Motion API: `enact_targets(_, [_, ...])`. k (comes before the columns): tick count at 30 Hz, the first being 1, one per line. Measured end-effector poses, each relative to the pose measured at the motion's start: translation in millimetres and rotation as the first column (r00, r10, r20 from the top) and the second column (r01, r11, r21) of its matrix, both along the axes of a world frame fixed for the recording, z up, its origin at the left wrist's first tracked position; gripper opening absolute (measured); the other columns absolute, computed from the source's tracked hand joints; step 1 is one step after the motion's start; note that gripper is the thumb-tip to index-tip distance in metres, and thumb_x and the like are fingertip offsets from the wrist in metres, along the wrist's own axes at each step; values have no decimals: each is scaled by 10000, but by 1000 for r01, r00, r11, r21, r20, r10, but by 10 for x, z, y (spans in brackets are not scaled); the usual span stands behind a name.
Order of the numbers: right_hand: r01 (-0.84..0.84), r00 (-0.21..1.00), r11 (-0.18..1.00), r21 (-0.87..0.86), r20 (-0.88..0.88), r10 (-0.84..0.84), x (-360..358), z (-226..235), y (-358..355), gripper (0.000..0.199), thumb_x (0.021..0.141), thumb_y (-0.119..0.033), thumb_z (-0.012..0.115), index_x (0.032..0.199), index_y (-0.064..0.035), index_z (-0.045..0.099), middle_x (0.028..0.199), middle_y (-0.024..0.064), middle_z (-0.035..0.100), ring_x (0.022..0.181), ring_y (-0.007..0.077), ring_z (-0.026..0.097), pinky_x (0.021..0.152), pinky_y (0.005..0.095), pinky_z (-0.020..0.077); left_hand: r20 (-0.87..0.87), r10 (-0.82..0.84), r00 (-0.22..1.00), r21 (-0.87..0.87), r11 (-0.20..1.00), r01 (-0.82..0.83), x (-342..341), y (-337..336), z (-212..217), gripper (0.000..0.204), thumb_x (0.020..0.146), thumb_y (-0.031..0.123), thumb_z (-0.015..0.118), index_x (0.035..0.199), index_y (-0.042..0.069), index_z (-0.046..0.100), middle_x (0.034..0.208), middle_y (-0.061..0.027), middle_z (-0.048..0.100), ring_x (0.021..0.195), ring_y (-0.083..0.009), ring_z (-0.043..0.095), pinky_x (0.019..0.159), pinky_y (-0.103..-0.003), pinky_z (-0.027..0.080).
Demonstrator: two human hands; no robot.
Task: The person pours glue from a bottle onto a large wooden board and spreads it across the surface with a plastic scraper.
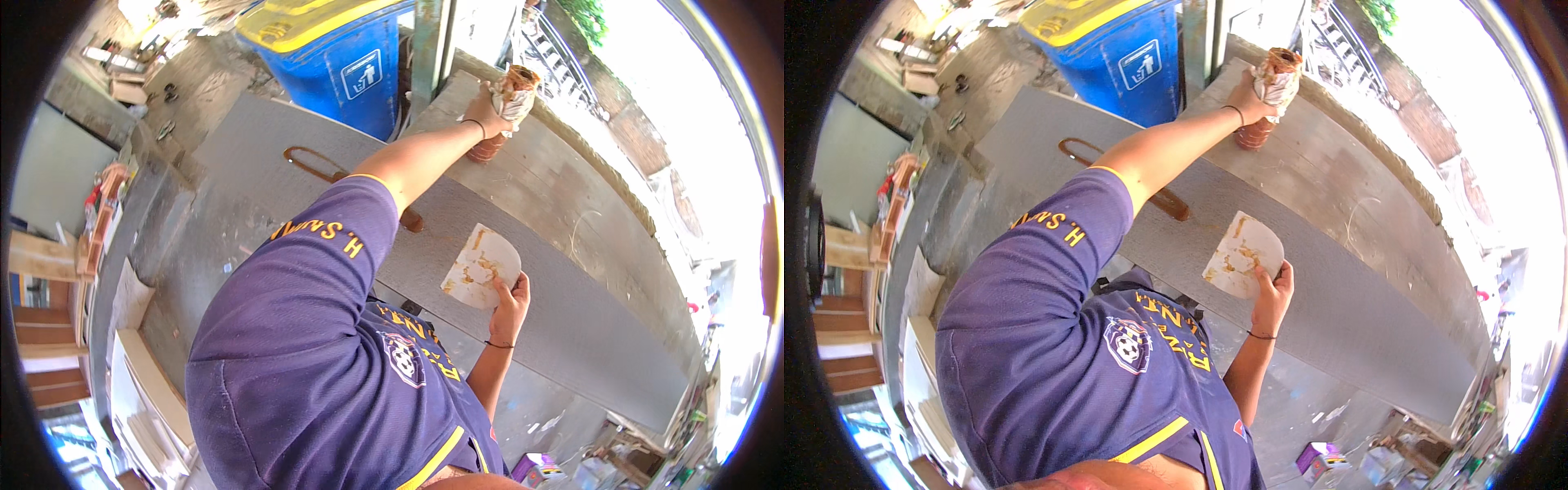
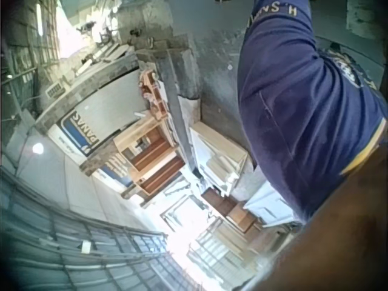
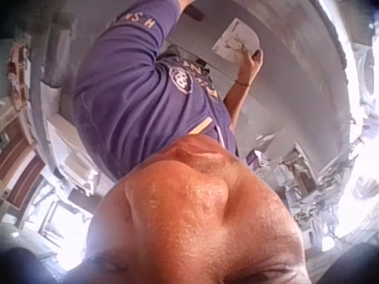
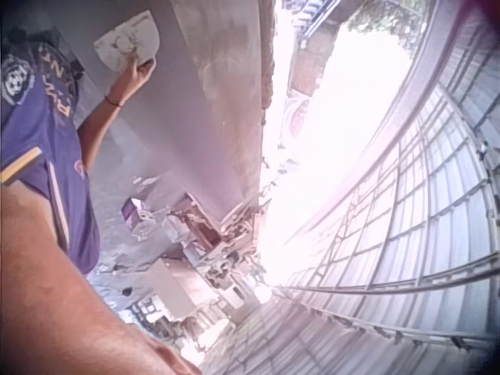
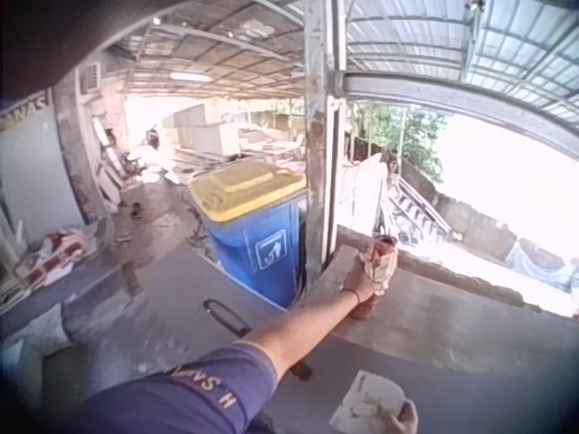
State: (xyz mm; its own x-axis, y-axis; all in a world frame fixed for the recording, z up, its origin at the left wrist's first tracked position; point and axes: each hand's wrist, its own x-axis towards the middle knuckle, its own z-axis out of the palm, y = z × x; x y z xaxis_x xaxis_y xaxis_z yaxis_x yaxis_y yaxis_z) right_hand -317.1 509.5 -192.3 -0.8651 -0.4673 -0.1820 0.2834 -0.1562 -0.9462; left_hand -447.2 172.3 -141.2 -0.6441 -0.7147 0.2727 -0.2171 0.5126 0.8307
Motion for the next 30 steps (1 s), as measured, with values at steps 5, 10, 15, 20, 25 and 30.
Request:
enact_targets(5, [-21, 1000, 998, -57, 6, 22, 47, 74, -69, 274, 798, 3, 614, 1053, 11, 512, 970, 65, 604, 869, 123, 562, 793, 254, 445, 167, 19, 986, -36, 999, -14, 226, -213, -63, 1365, 408, 438, 896, 1405, 2, 72, 1346, -282, 348, 1228, -394, 407, 1018, -413, 372])
enact_targets(10, [-36, 998, 997, -74, 50, 40, 57, 105, -183, 271, 807, 11, 602, 1061, 14, 507, 992, 73, 601, 898, 148, 572, 820, 279, 452, 222, -88, 971, -12, 996, 93, 529, -378, -51, 1393, 435, 511, 868, 1418, -7, 28, 1419, -297, 208, 1292, -396, 313, 1068, -408, 308])
enact_targets(15, [-54, 997, 995, -89, 54, 59, 28, 59, -189, 282, 818, 17, 571, 1090, 0, 499, 1051, 94, 588, 965, 189, 578, 866, 335, 467, 36, -105, 994, -2, 994, 105, 1465, -381, 290, 1201, 583, 513, 810, 1408, -29, 127, 1410, -266, 252, 1301, -359, 314, 1068, -411, 309])
enact_targets(20, [-34, 995, 991, -129, 89, 45, 169, 198, -364, 302, 808, 36, 576, 1094, -1, 486, 1074, 94, 579, 971, 194, 572, 839, 325, 472, -171, 532, 830, -18, 840, -542, 3690, -997, -179, 769, 715, 465, 710, 1208, -64, 448, 1212, -249, 515, 1151, -323, 494, 952, -409, 406])
enact_targets(25, [-48, 999, 998, -27, 9, 48, 378, 457, -633, 335, 822, 20, 563, 1145, 9, 473, 1115, 102, 563, 1041, 205, 547, 899, 345, 439, 396, 890, 225, 102, 201, -974, 5943, -1883, -1273, 720, 800, 474, 635, 1220, -87, 472, 1045, -178, 572, 834, -247, 580, 662, -364, 493])
enact_targets(30, [-20, 1000, 1000, 6, -23, 20, 817, 848, -1233, 337, 830, 24, 553, 1156, 15, 467, 1125, 111, 556, 1054, 205, 540, 921, 351, 428, 267, 801, 536, 691, 229, -686, 6023, -1947, -1104, 370, 806, 377, 665, 920, 48, 539, 750, -59, 514, 610, -166, 525, 521, -321, 464])
